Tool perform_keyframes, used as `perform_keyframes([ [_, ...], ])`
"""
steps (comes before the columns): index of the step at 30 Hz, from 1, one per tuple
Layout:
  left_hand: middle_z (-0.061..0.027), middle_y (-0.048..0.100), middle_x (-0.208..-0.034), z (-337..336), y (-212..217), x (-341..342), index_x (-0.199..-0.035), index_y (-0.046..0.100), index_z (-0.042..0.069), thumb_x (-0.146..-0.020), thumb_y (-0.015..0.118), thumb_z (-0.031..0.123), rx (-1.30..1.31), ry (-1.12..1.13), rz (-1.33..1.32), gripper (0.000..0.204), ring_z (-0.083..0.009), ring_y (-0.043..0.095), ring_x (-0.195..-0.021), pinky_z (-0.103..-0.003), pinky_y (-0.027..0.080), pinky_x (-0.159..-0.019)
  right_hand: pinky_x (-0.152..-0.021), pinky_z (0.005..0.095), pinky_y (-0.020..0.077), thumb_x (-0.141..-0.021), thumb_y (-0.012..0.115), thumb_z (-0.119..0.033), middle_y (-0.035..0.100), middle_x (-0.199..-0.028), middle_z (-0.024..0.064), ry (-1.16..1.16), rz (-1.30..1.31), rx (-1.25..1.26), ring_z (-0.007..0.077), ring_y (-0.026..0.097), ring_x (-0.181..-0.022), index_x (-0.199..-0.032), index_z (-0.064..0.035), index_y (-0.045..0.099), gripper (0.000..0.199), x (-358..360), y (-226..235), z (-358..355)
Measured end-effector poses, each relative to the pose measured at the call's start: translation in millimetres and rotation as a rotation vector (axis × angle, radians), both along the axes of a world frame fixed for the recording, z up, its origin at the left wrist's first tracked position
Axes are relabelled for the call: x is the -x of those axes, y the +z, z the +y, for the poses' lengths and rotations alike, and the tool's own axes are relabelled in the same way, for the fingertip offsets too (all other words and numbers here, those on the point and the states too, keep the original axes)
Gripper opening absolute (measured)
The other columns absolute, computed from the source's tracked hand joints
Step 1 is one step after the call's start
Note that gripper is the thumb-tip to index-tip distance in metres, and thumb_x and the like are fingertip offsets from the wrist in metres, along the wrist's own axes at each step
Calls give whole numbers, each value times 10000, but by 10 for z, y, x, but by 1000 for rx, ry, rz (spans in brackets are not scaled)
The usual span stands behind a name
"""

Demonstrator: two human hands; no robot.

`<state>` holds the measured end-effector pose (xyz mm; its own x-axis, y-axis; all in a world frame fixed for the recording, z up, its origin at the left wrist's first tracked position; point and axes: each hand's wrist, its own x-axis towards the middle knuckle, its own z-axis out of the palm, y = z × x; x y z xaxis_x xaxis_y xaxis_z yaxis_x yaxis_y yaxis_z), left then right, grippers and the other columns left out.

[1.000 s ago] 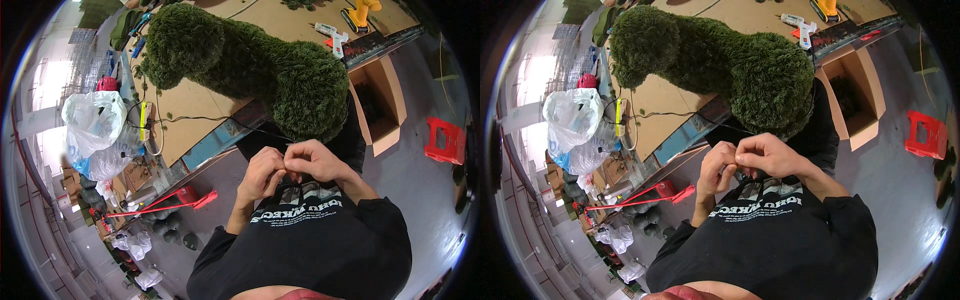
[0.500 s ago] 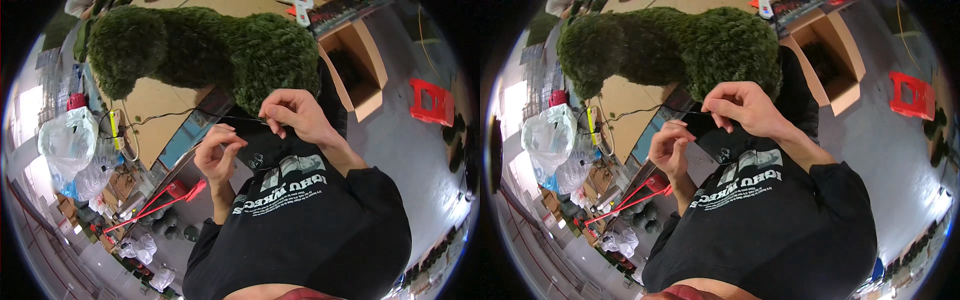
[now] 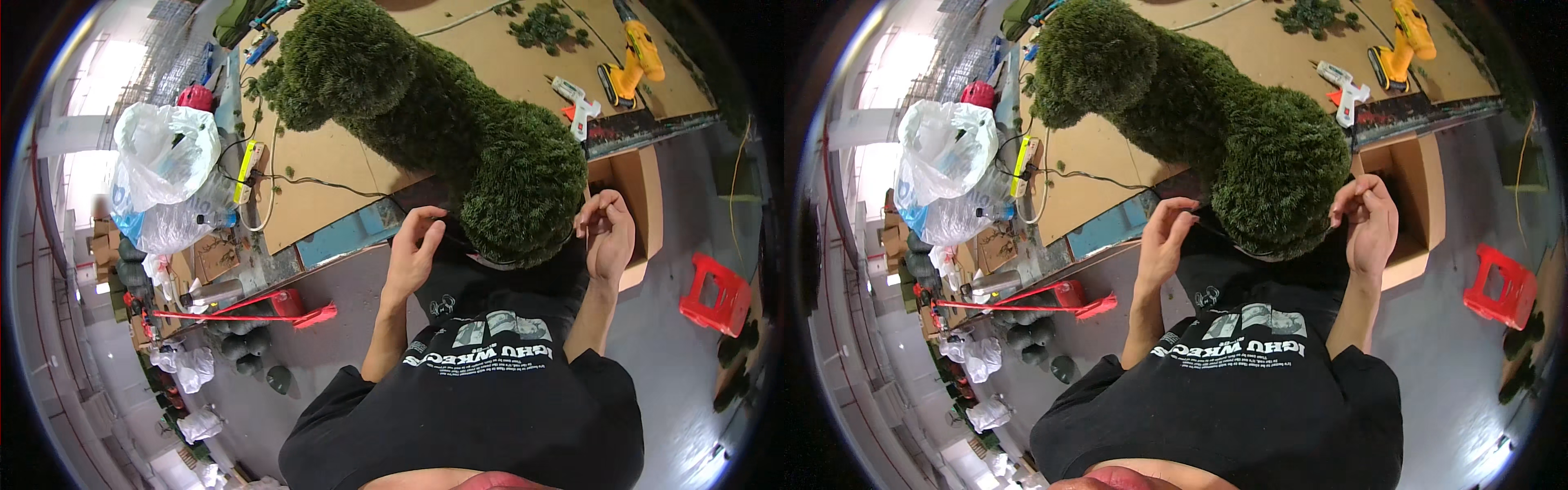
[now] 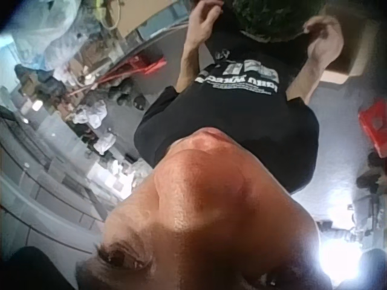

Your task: Applying artificial moss/foliage to a shaped base using glue and a drill to create a topiary or hedge sculpture.

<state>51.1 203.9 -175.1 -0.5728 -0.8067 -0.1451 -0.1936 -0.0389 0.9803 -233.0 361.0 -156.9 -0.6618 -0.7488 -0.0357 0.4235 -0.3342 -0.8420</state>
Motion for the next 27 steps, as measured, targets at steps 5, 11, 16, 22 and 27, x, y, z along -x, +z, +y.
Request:
perform_keyframes([
  [5, -129, 612, -1259, 160, -376, 54, -1367, 480, -30, -1057, 625, 210, -277, -20, 1, 418, -174, 600, -1128, -325, 502, -971, -680, 287, 496, -1078, 372, -157, 629, -832, 102, -226, 113, -257, 152, 580, -705, -1063, -24, 550, 223, 153, -296, 5],
  [11, -143, 551, -1376, 495, -749, 190, -1486, 353, -30, -1053, 617, 170, -319, -28, 41, 545, -210, 586, -1220, -344, 499, -1031, -818, 304, 529, -1125, 456, -284, 648, -1082, 64, -116, 141, -405, 140, 616, -881, -1126, -19, 620, 312, 247, -672, 76],
  [16, -115, 561, -1348, 487, -636, 236, -1503, 317, -7, -1033, 633, 131, -507, -175, 110, 584, -189, 608, -1167, -344, 588, -876, -821, 291, 532, -1114, 477, -300, 656, -1077, 58, -72, 199, -509, 132, 639, -932, -1183, -11, 621, 330, 260, -601, 75],
  [22, -74, 585, -1247, 551, -716, 218, -1451, 348, 25, -1008, 657, 95, -647, -189, 72, 544, -146, 626, -1060, -346, 624, -792, -818, 286, 527, -1104, 498, -329, 659, -1045, 50, -3, 373, -669, 130, 642, -936, -1218, -1, 624, 370, 238, -513, 67],
  [27, -79, 604, -1172, 643, -799, 237, -1401, 363, 18, -970, 682, 28, -577, -176, 127, 537, -139, 631, -1041, -322, 620, -765, -804, 322, 558, -1091, 519, -369, 681, -1011, 74, -14, 437, -717, 156, 665, -912, -1222, 1, 644, 412, 177, -515, 102],
])
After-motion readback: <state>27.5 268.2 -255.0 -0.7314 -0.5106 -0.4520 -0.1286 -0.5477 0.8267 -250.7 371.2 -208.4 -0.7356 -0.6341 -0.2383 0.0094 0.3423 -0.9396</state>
